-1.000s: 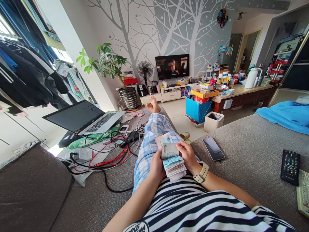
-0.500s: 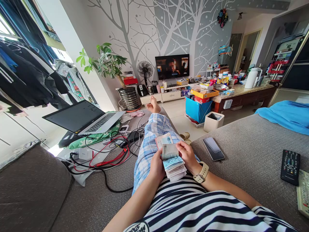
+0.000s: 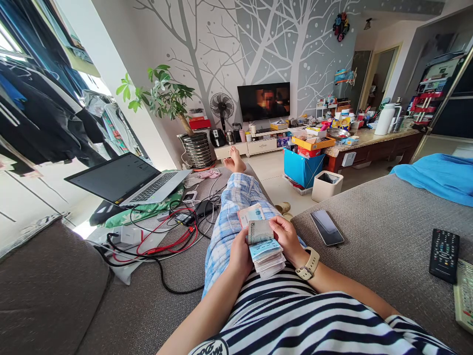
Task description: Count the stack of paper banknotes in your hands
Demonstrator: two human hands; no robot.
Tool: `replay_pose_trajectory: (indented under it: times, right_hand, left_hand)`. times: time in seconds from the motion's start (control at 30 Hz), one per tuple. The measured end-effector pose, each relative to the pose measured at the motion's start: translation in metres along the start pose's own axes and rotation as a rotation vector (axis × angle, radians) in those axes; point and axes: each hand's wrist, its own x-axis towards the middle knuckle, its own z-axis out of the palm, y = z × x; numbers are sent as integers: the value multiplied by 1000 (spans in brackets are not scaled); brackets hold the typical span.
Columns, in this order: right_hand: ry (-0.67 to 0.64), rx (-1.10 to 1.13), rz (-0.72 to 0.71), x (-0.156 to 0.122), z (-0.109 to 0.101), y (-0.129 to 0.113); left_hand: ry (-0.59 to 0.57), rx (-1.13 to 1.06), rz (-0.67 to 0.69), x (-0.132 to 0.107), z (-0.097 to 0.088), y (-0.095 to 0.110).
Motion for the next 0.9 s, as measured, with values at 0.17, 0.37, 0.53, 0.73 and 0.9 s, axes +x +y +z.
replay_pose_trajectory:
  times: [0.17, 0.37, 0.53, 0.73, 0.9]
  right_hand:
    - [4, 5, -15, 0, -1, -1]
    - [-11, 0, -18, 0, -1, -4]
    - [-25, 9, -16, -1, -1, -6]
    - [-68, 132, 52, 1, 1, -1]
    - [-89, 100, 47, 2, 1, 0]
  left_hand:
    - [32, -25, -37, -4, 7, 6]
    - [64, -85, -68, -9, 16, 12]
    - [57, -67, -75, -11, 19, 14]
    - [106, -144, -136, -11, 20, 15]
    - [130, -172, -108, -9, 18, 12]
